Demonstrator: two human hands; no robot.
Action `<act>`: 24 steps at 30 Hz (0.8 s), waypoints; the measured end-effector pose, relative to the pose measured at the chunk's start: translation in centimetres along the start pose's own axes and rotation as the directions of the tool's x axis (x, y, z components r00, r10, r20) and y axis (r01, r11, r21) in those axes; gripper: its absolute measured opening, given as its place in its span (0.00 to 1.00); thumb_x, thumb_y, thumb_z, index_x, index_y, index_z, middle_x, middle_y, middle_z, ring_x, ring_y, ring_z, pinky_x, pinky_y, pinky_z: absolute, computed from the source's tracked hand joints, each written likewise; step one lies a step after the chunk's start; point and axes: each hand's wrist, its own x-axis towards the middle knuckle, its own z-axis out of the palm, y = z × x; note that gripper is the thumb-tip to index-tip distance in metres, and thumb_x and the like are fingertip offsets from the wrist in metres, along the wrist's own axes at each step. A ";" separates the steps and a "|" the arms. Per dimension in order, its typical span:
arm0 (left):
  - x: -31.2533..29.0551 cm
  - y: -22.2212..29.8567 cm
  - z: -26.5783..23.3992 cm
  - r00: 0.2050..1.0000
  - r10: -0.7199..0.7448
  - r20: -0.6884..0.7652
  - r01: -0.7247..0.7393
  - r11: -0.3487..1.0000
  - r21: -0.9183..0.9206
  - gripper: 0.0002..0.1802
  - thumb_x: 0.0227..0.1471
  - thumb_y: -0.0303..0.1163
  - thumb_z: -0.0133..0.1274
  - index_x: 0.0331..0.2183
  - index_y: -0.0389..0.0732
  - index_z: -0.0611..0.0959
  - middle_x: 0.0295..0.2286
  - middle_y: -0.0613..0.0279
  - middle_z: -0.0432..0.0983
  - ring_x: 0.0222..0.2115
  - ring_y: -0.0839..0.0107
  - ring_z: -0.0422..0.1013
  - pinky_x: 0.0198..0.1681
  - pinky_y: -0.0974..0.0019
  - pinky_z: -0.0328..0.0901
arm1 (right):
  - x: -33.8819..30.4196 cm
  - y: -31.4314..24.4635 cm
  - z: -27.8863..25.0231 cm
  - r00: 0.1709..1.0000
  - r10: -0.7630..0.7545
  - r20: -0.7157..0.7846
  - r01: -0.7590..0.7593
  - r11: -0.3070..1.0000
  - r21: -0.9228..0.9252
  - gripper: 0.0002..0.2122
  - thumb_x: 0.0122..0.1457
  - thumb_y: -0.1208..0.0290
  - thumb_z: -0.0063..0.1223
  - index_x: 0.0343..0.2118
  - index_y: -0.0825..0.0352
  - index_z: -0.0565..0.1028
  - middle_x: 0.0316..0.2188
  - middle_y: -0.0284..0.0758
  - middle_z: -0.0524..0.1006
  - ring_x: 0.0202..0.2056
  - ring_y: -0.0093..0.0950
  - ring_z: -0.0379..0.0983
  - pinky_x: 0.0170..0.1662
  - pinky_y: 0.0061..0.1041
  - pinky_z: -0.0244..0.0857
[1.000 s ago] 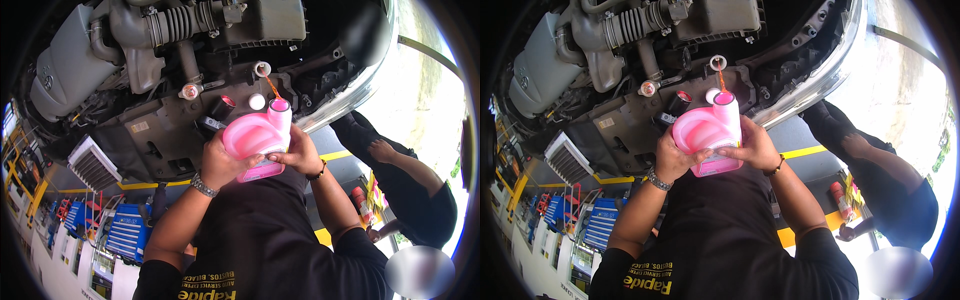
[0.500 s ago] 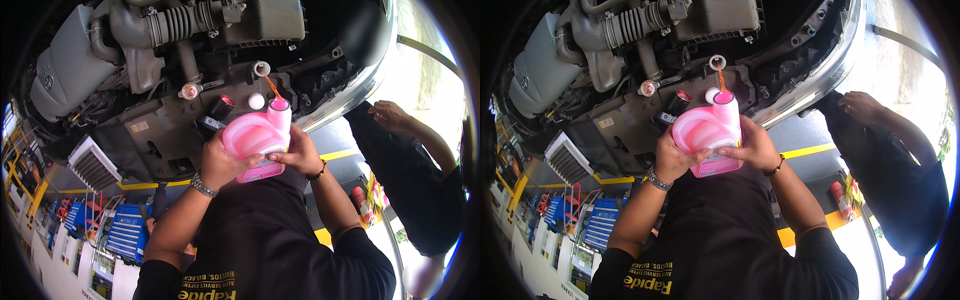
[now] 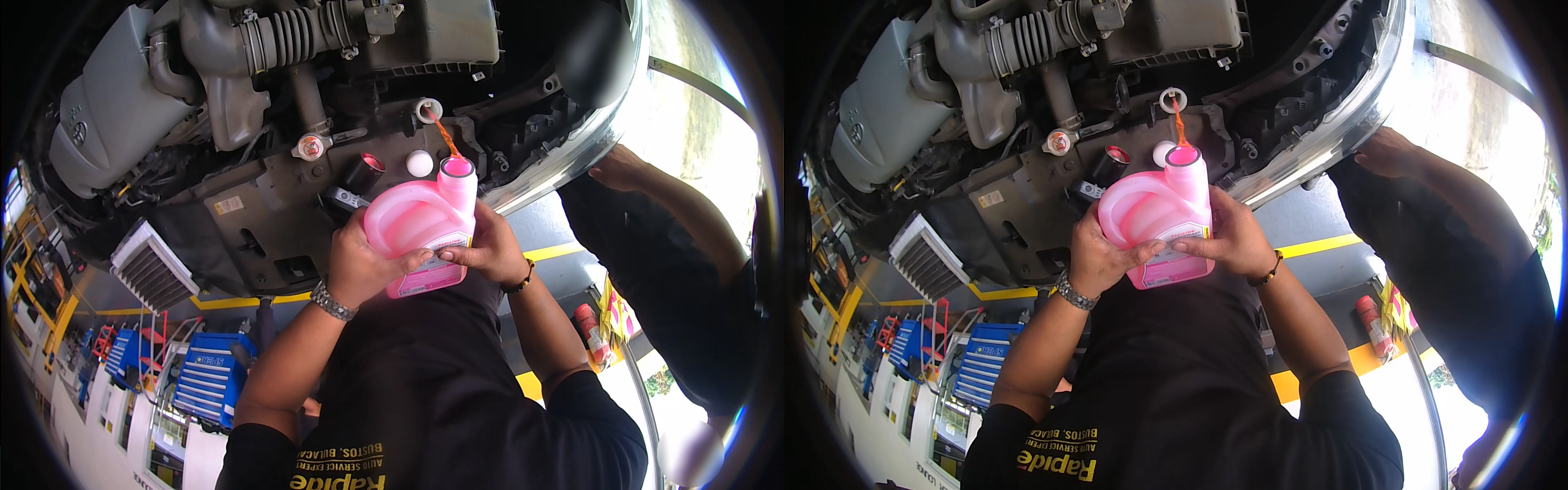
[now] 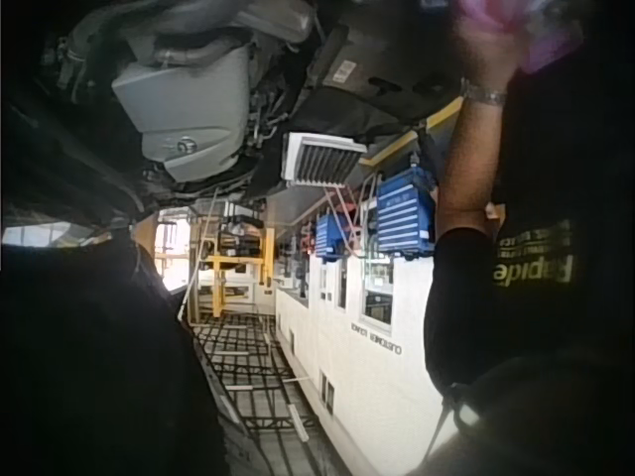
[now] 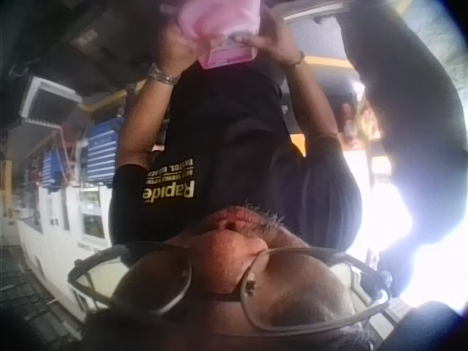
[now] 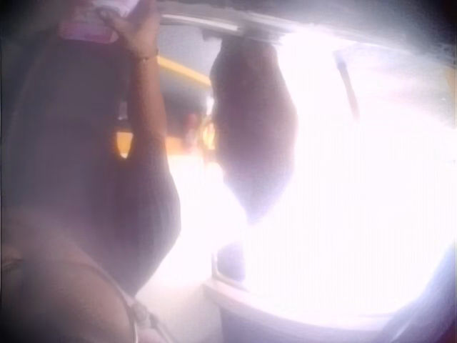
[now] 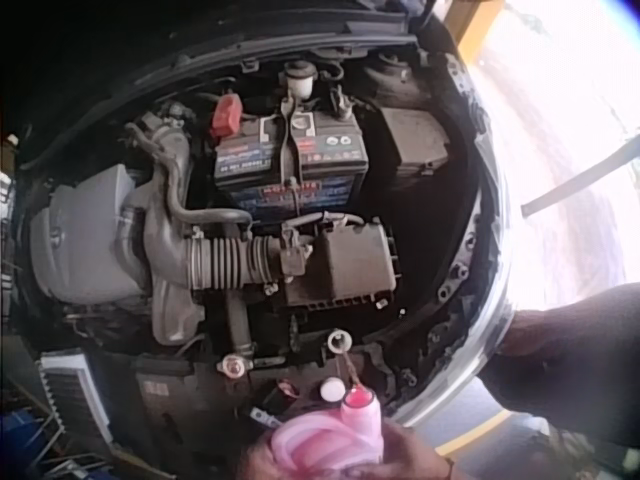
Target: The person exits a car, opens the hood, and pours pink coolant into the engine's reservoir. They then remove a used air filter, place it in the glove compartment, and install a new air filter into the engine bay.
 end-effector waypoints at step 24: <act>0.3 0.8 -0.1 1.000 -0.002 0.002 0.002 1.000 -0.002 0.35 0.32 0.45 0.76 0.37 0.32 0.79 0.31 0.53 0.83 0.32 0.69 0.81 0.38 0.65 0.75 | 0.0 -1.0 0.0 1.000 -0.009 -0.003 0.009 0.999 -0.045 0.35 0.46 0.66 0.75 0.54 0.74 0.67 0.44 0.37 0.78 0.46 0.23 0.73 0.51 0.25 0.67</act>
